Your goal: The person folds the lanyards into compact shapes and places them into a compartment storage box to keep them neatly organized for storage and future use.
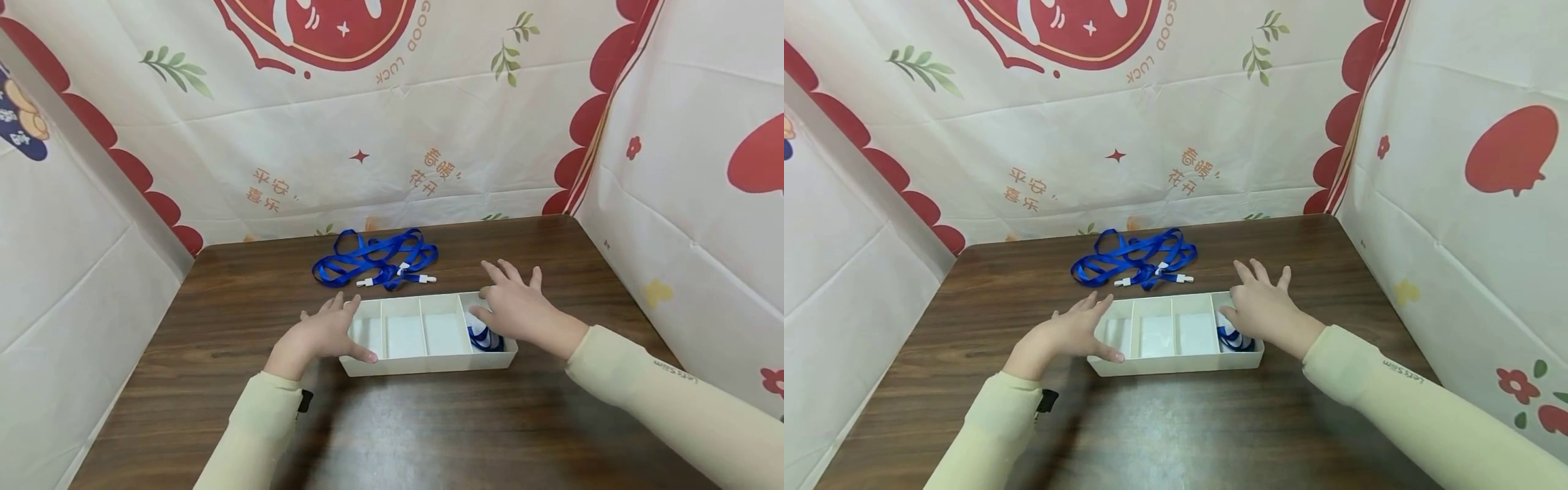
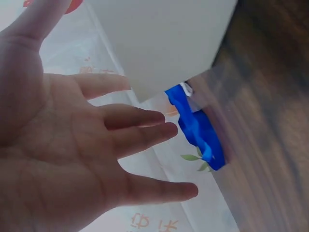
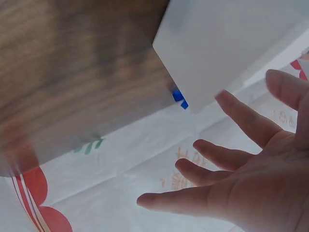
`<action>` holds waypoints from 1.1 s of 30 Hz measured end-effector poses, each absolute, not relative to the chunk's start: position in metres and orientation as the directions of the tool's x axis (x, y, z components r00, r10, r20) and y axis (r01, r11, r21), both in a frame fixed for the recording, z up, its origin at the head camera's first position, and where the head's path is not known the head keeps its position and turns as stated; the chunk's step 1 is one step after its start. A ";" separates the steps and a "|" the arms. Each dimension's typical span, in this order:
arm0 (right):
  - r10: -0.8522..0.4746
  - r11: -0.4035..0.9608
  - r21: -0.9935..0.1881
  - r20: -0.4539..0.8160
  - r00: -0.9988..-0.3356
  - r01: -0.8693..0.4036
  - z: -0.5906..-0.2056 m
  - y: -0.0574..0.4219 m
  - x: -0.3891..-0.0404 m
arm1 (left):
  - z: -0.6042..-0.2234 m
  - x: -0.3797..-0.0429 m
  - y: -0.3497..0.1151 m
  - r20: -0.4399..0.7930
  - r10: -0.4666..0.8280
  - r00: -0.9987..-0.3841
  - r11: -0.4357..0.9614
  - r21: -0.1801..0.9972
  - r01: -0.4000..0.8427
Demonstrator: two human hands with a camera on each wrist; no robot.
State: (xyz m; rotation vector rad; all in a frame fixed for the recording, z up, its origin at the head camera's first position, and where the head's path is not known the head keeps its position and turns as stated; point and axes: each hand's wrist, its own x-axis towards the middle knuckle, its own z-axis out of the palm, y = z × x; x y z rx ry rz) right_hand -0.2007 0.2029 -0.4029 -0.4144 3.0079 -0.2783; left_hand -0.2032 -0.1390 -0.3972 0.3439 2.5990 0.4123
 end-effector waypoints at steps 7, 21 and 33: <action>-0.291 0.940 -0.208 -0.075 -0.954 -0.270 -0.386 0.199 -0.215 | -0.385 -0.223 -0.141 -0.400 0.450 -0.798 0.861 0.432 0.269; -0.394 0.907 -0.256 -0.233 -0.889 -0.334 -0.360 0.160 -0.282 | -0.387 -0.300 -0.138 -0.330 0.509 -0.795 0.815 0.484 0.321; -0.644 0.765 -0.288 -0.349 -0.681 -0.576 -0.385 0.093 -0.340 | -0.411 -0.342 -0.127 -0.388 0.514 -0.765 0.834 0.435 0.340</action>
